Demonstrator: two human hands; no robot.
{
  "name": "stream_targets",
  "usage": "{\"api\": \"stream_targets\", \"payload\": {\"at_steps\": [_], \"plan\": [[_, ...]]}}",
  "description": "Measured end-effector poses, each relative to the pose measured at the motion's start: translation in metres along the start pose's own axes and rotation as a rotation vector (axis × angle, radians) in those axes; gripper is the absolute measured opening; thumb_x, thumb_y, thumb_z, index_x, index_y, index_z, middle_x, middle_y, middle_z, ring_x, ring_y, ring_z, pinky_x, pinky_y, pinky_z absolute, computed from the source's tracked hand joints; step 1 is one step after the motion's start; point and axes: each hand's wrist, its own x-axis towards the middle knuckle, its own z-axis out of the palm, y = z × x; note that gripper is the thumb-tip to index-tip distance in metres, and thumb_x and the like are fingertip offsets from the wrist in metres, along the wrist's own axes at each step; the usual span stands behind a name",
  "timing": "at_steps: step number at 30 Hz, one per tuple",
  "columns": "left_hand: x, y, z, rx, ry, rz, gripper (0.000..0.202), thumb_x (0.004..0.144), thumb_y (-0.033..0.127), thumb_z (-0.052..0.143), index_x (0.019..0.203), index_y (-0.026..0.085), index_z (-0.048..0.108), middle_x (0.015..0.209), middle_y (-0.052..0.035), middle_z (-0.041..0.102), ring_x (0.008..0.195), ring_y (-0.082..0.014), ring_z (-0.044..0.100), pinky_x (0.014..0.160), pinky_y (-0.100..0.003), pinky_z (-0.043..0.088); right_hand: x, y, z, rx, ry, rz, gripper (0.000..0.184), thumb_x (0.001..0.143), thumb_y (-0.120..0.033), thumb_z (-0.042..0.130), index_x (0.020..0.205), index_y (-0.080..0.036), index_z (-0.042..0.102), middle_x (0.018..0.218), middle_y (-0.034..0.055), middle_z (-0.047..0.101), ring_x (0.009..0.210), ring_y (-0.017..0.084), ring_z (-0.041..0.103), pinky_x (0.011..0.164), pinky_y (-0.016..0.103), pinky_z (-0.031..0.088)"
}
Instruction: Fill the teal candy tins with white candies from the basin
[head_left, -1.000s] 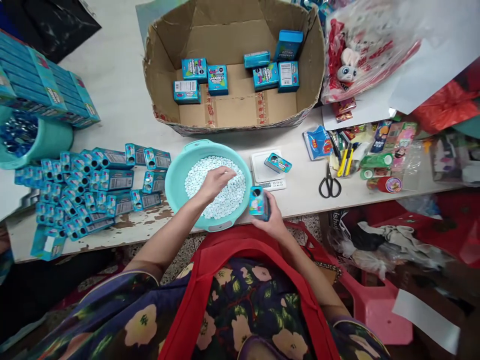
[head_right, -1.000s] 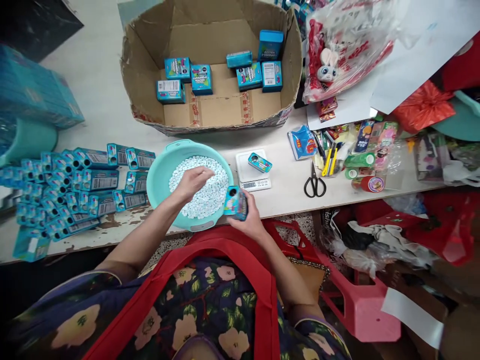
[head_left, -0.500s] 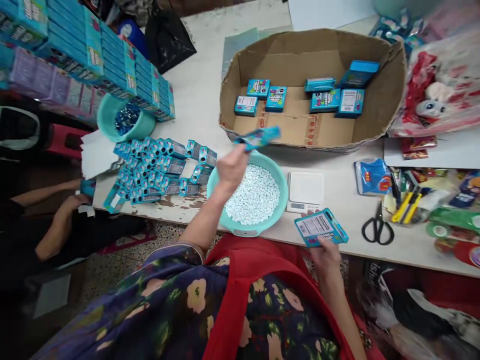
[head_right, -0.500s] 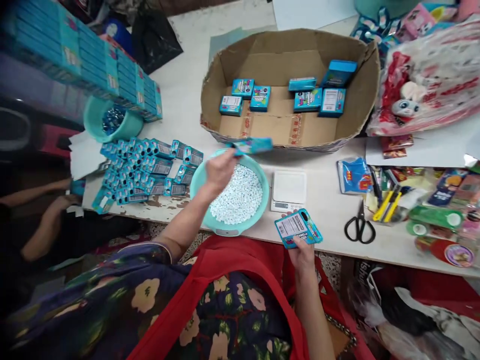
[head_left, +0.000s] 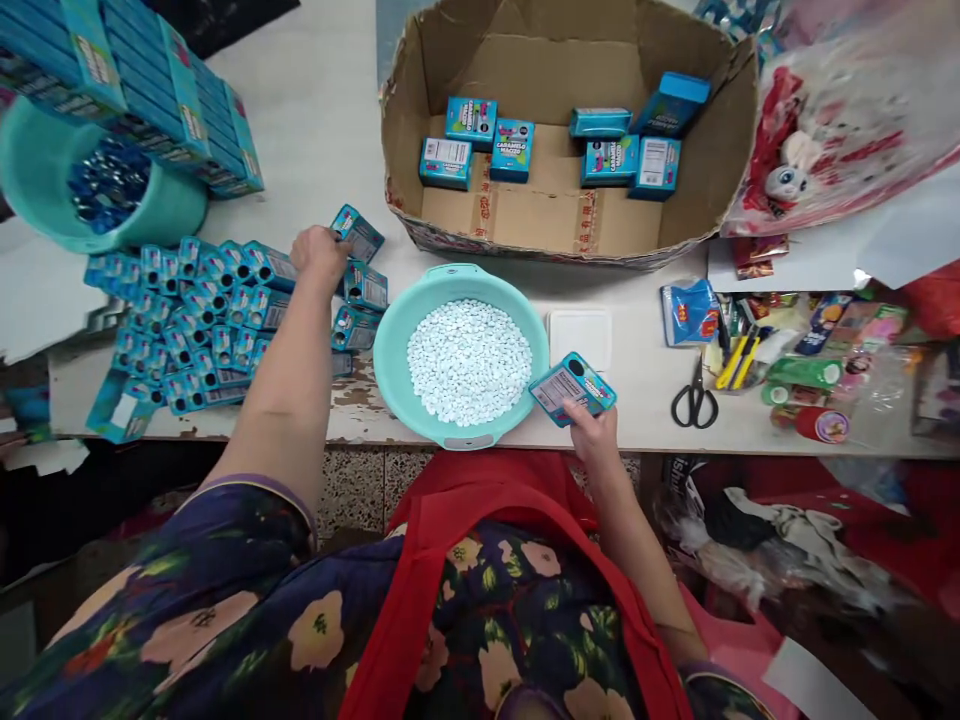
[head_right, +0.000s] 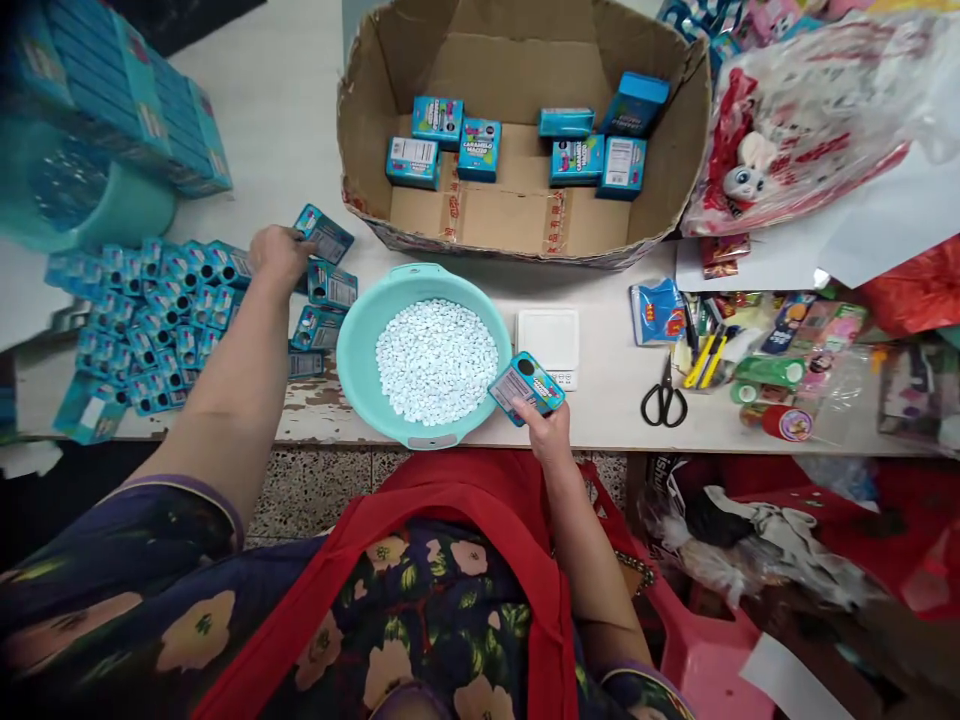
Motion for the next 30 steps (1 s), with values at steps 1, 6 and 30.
{"api": "stream_targets", "payload": {"at_steps": [1,6,30], "plan": [[-0.008,0.006,-0.003,0.085,0.043,-0.058,0.059,0.069,0.069,0.06,0.078,0.011,0.068,0.078,-0.0099,0.071,0.12,-0.0307,0.056,0.097,-0.048,0.033,-0.001,0.001,-0.002,0.016,0.03,0.009,0.041,0.062,-0.034,0.084,0.097,-0.021,0.069,0.095,0.0034,0.076,0.089,0.025,0.072,0.089,0.047,0.058],[-0.097,0.075,0.036,0.318,-0.155,-0.114,0.04,0.096,0.041,0.041,0.11,0.014,0.067,0.102,-0.0122,0.072,0.097,-0.0247,0.064,0.084,-0.041,0.047,-0.007,0.004,-0.012,0.098,0.13,0.028,0.045,0.063,-0.037,0.083,0.102,-0.021,0.066,0.097,0.0046,0.076,0.092,0.025,0.072,0.091,0.048,0.056],[-0.206,0.096,0.093,-0.677,-0.429,-0.355,0.022,0.072,0.039,0.064,0.077,0.019,0.057,0.065,0.0023,0.057,0.048,-0.0101,0.048,0.045,-0.022,0.035,0.003,0.02,0.075,-0.514,-0.039,-0.251,0.042,0.067,-0.037,0.079,0.102,-0.022,0.062,0.095,0.0011,0.068,0.085,0.019,0.063,0.082,0.033,0.051]]}}
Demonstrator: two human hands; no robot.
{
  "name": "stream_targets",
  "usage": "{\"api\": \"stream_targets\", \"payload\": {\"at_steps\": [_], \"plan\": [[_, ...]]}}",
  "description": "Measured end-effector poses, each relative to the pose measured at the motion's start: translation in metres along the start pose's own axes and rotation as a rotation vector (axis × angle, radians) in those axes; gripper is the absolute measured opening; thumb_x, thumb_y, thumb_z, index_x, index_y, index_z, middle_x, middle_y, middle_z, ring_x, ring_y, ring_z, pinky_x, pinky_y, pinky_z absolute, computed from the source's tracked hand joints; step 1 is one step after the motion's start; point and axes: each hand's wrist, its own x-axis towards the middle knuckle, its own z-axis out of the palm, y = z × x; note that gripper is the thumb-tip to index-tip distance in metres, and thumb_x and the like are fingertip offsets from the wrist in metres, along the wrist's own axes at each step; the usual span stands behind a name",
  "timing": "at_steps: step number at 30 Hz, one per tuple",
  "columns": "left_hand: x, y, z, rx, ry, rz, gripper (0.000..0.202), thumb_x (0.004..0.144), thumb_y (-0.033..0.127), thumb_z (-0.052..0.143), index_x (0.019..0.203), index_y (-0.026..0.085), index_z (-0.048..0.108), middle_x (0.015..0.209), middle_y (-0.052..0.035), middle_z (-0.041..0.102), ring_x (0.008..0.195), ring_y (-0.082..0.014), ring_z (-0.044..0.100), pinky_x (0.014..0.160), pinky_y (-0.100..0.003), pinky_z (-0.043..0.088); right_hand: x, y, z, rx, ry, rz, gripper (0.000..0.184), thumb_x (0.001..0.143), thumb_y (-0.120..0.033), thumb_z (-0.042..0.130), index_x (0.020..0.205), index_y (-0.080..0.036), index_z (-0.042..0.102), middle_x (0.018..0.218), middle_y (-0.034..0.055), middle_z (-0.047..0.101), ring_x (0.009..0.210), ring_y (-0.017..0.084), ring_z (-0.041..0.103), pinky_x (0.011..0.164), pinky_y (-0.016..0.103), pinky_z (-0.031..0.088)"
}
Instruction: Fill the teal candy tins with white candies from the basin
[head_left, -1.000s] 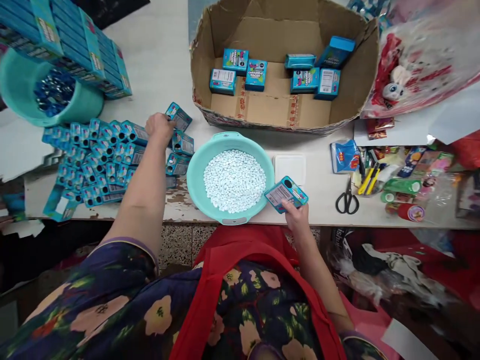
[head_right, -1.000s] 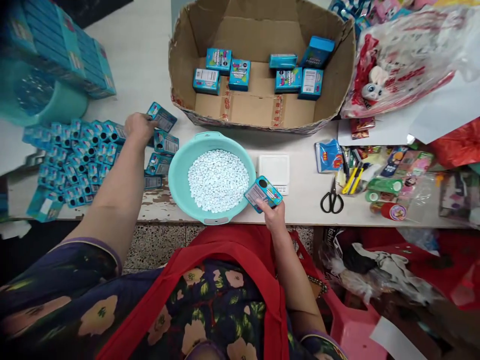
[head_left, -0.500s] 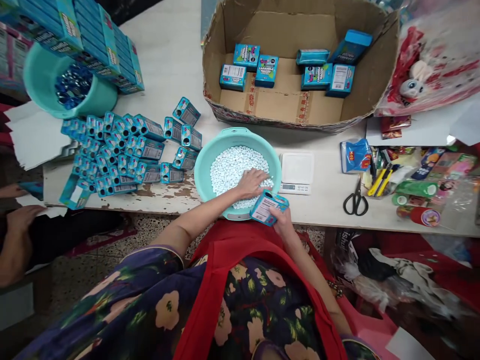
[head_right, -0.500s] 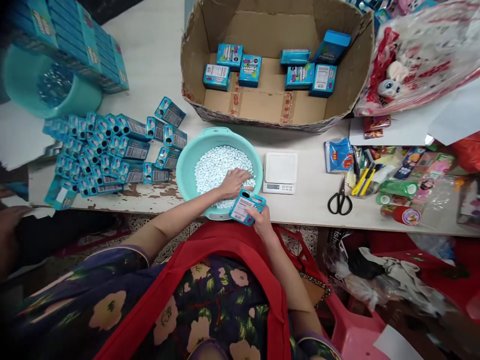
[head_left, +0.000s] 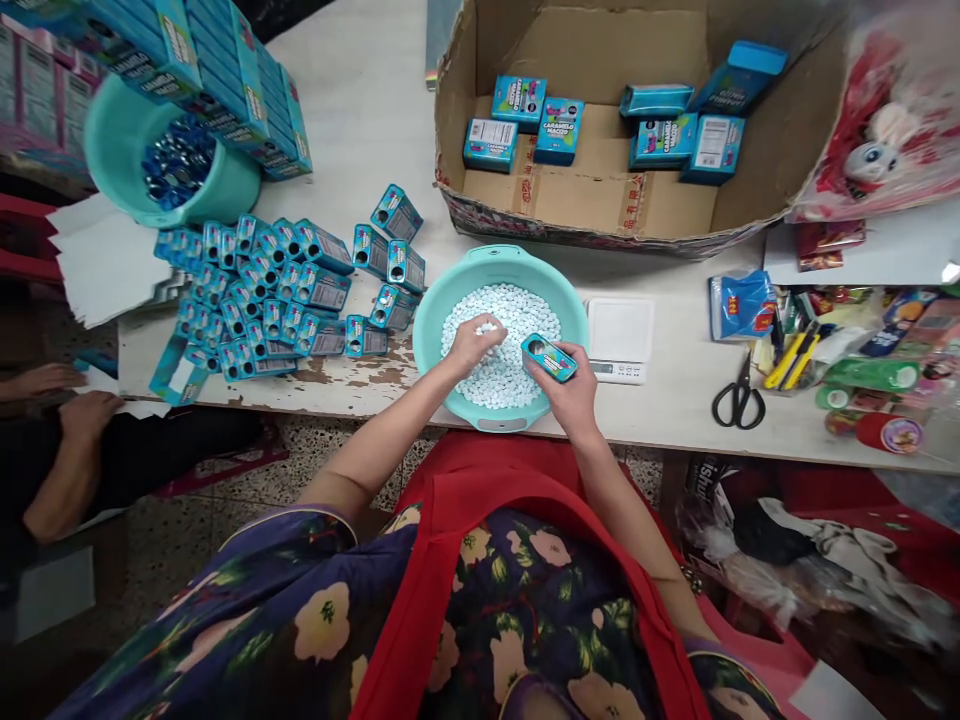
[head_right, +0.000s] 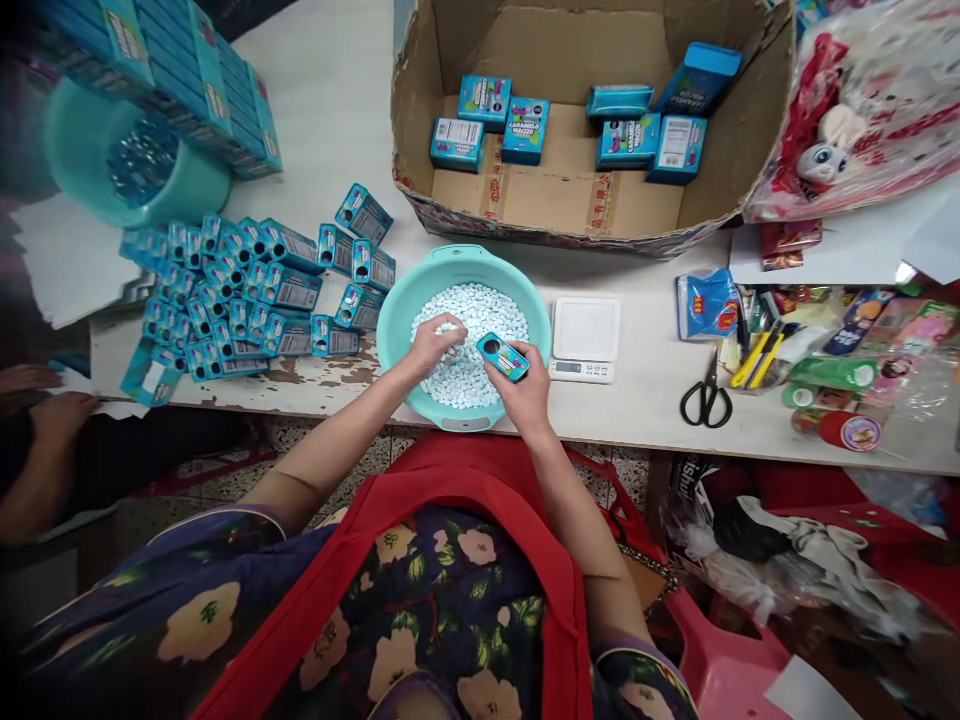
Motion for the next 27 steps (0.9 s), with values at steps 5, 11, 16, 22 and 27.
{"api": "stream_targets", "payload": {"at_steps": [5,11,16,22,27], "plan": [[-0.02,0.033,0.015,-0.553,0.049,0.159,0.027,0.073,0.04,0.065,0.085,0.021,0.05,0.062,0.0033,0.059,0.052,-0.0118,0.058,0.049,-0.023,0.043,0.009,0.002,0.023,-0.273,-0.106,-0.24,0.028,0.072,-0.029,0.071,0.099,-0.022,0.064,0.097,0.0049,0.066,0.095,0.025,0.061,0.085,0.039,0.048],[-0.014,0.034,0.024,-0.631,0.141,0.218,0.03,0.073,0.04,0.068,0.085,0.021,0.047,0.07,0.0026,0.062,0.073,-0.0153,0.069,0.069,-0.028,0.055,0.006,0.0,0.031,-0.326,-0.139,-0.247,0.032,0.074,-0.035,0.073,0.102,-0.023,0.064,0.101,0.0063,0.066,0.099,0.026,0.061,0.087,0.04,0.048],[-0.009,0.04,0.022,-0.627,0.116,0.161,0.033,0.072,0.043,0.071,0.084,0.021,0.05,0.076,0.002,0.063,0.07,-0.0128,0.067,0.063,-0.026,0.056,0.007,-0.009,0.029,-0.302,-0.111,-0.264,0.033,0.074,-0.038,0.076,0.101,-0.022,0.065,0.097,0.0057,0.066,0.096,0.026,0.062,0.086,0.039,0.048],[-0.013,0.051,0.024,-0.61,0.085,0.231,0.03,0.075,0.04,0.072,0.087,0.021,0.053,0.079,0.0014,0.064,0.072,-0.0125,0.068,0.064,-0.025,0.057,0.01,-0.013,0.026,-0.244,-0.109,-0.251,0.032,0.073,-0.034,0.075,0.101,-0.024,0.065,0.098,0.0041,0.066,0.097,0.025,0.062,0.087,0.038,0.048],[-0.014,0.051,0.029,-0.565,0.071,0.332,0.027,0.077,0.04,0.072,0.084,0.02,0.055,0.075,0.0012,0.065,0.07,-0.012,0.066,0.068,-0.027,0.057,0.012,-0.014,0.027,-0.235,-0.104,-0.246,0.031,0.072,-0.033,0.076,0.1,-0.024,0.065,0.099,0.0038,0.066,0.098,0.025,0.061,0.09,0.04,0.046]]}}
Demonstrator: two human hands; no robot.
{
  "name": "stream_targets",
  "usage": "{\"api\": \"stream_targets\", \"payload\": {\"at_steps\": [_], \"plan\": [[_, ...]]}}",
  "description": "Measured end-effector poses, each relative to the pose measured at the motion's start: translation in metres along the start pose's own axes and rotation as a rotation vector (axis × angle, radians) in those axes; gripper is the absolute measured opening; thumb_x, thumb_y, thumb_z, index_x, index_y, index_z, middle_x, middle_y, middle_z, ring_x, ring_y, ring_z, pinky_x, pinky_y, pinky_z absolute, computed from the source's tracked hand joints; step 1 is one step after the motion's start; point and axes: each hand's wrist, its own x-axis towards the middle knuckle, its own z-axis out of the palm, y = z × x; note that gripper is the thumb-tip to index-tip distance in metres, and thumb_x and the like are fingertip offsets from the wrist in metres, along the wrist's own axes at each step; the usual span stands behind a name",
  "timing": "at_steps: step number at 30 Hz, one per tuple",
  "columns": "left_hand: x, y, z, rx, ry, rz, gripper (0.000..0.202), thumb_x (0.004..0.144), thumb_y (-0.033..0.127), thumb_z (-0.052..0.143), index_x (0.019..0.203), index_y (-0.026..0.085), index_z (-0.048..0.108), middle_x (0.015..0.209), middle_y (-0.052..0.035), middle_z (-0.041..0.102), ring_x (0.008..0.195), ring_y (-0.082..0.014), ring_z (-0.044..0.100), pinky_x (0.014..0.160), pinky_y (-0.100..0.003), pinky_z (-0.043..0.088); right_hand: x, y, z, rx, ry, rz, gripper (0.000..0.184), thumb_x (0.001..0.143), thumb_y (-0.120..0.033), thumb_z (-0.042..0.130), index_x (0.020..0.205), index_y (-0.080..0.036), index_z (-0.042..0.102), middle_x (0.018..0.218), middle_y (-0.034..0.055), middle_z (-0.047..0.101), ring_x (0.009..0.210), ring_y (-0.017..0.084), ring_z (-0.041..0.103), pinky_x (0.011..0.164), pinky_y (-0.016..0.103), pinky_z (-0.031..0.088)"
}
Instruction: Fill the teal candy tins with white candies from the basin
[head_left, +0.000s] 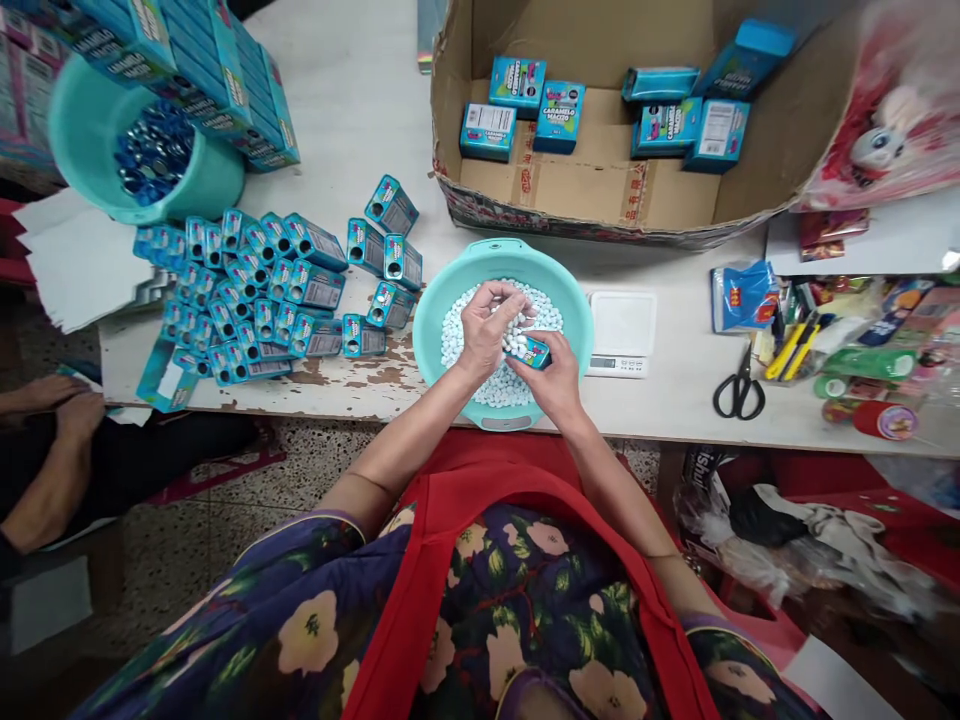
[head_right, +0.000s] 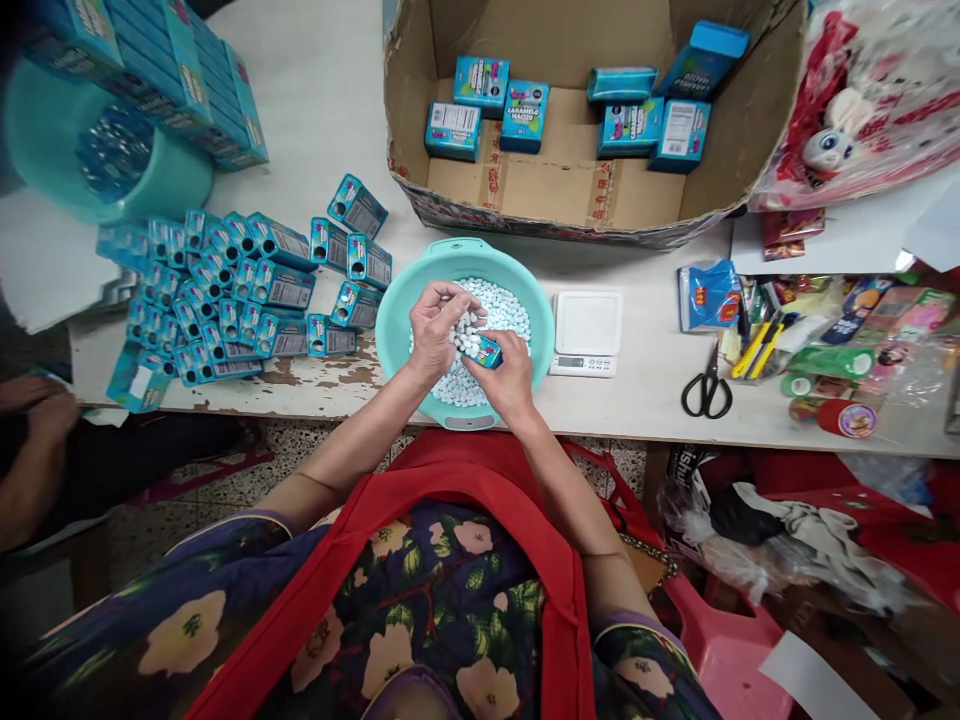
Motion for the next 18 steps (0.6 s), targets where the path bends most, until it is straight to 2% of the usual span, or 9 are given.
{"api": "stream_targets", "payload": {"at_steps": [5,9,18], "plan": [[0.0014,-0.0014,0.0002,0.071,0.01,0.051,0.03,0.079,0.047,0.069,0.083,0.02,0.056,0.074,0.0011,0.065,0.066,-0.0108,0.064,0.067,-0.026,0.055,0.0009,-0.0009,-0.0007,0.021,0.028,0.007,0.032,0.07,-0.032,0.077,0.099,-0.024,0.065,0.099,0.0037,0.065,0.099,0.025,0.06,0.09,0.04,0.047],[-0.0002,-0.0002,0.0001,0.071,0.027,0.086,0.028,0.083,0.047,0.066,0.084,0.02,0.056,0.075,0.0009,0.065,0.064,-0.0102,0.063,0.064,-0.025,0.053,0.0,-0.0012,-0.0025,0.051,0.034,0.01,0.032,0.071,-0.031,0.076,0.101,-0.024,0.066,0.1,0.0039,0.064,0.099,0.024,0.06,0.091,0.04,0.047],[-0.0067,0.0003,0.0017,0.107,-0.012,0.099,0.03,0.082,0.049,0.066,0.084,0.02,0.058,0.075,-0.0001,0.064,0.07,-0.0122,0.064,0.072,-0.029,0.055,-0.0013,-0.0051,-0.0061,0.064,0.017,0.024,0.03,0.071,-0.029,0.075,0.099,-0.023,0.065,0.098,0.0031,0.064,0.096,0.023,0.061,0.088,0.038,0.048]]}}
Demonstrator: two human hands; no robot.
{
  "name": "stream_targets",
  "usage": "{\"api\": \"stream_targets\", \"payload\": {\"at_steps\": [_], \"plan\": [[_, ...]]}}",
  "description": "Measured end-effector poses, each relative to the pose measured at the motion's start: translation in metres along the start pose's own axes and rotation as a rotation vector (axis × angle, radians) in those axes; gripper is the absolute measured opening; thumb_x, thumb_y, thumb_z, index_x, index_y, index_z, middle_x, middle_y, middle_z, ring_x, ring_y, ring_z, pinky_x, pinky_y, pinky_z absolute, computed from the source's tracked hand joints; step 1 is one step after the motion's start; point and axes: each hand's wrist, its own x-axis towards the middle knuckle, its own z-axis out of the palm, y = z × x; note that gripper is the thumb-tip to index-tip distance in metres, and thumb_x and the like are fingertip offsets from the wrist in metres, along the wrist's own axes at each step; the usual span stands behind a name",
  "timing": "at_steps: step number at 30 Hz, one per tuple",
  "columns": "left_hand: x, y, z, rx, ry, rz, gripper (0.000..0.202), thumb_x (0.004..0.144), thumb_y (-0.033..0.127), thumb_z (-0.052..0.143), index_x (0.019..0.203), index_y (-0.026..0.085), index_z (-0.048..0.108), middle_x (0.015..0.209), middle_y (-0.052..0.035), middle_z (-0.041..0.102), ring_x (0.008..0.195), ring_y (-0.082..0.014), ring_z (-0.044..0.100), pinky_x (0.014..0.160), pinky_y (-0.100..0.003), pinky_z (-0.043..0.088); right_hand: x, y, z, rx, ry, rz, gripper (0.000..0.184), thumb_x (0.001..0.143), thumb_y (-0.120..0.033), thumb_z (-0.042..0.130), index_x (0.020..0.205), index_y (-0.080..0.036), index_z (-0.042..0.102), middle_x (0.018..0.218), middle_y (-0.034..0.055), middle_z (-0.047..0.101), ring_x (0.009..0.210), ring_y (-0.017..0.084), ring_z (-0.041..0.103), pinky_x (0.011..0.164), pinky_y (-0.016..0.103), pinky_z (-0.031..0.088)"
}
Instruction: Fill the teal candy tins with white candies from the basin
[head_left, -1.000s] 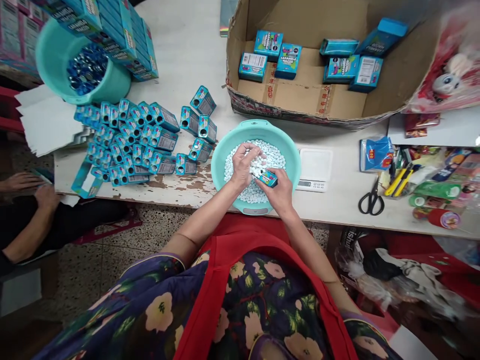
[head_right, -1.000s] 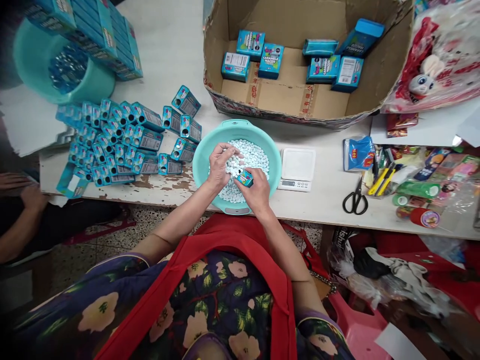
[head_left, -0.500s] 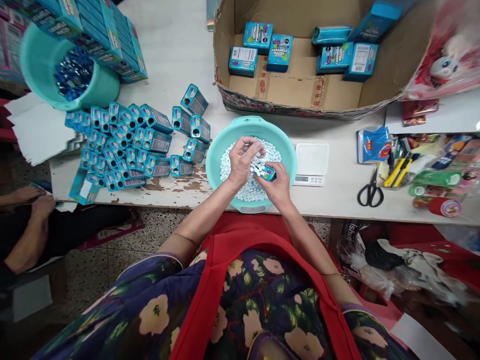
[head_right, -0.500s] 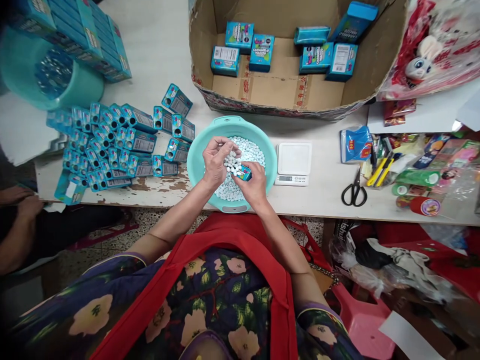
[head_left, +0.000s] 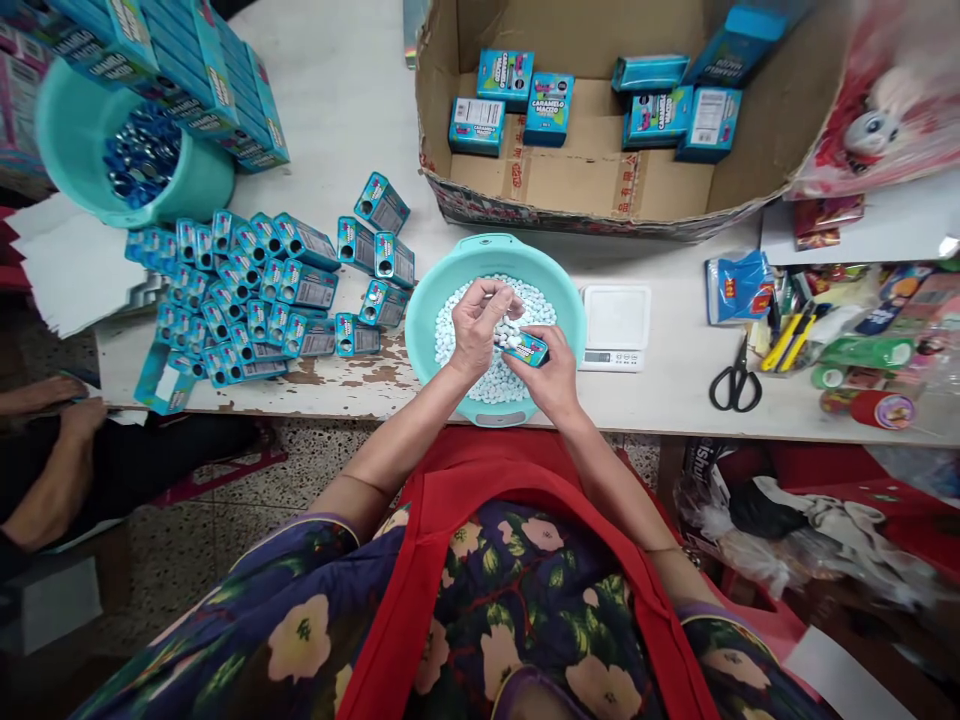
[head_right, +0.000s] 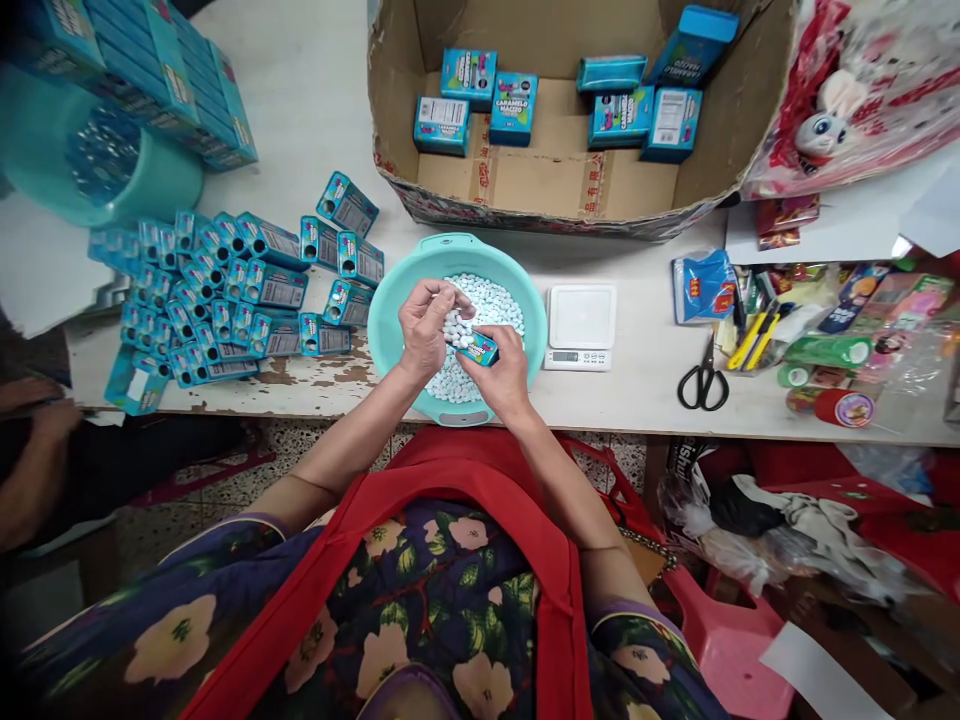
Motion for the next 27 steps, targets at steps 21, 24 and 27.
{"api": "stream_targets", "payload": {"at_steps": [21,24,27], "plan": [[0.002,-0.025,-0.061,1.017,-0.098,-0.174,0.034,0.091,0.048,0.048,0.104,0.02,0.062,0.119,-0.013,0.063,0.115,-0.0299,0.056,0.093,-0.045,0.049,-0.009,0.021,-0.019,0.149,0.069,-0.019,0.038,0.07,-0.036,0.081,0.104,-0.026,0.068,0.106,0.0038,0.066,0.104,0.023,0.063,0.094,0.04,0.051],[-0.012,-0.049,-0.062,1.557,-0.178,-0.375,0.052,0.087,0.049,0.054,0.129,0.019,0.055,0.143,-0.0183,0.046,0.131,-0.0417,0.04,0.102,-0.058,0.038,-0.008,0.022,-0.022,0.158,0.055,-0.027,0.039,0.07,-0.038,0.082,0.104,-0.025,0.069,0.106,0.0042,0.066,0.103,0.022,0.064,0.093,0.04,0.052],[-0.03,-0.065,-0.042,1.633,-0.214,-0.445,0.067,0.082,0.059,0.055,0.136,0.019,0.049,0.142,-0.0204,0.045,0.128,-0.0436,0.041,0.097,-0.056,0.042,-0.008,0.02,-0.024,0.16,0.061,-0.047,0.04,0.07,-0.039,0.083,0.105,-0.025,0.069,0.106,0.0042,0.067,0.103,0.022,0.064,0.094,0.04,0.052]]}}
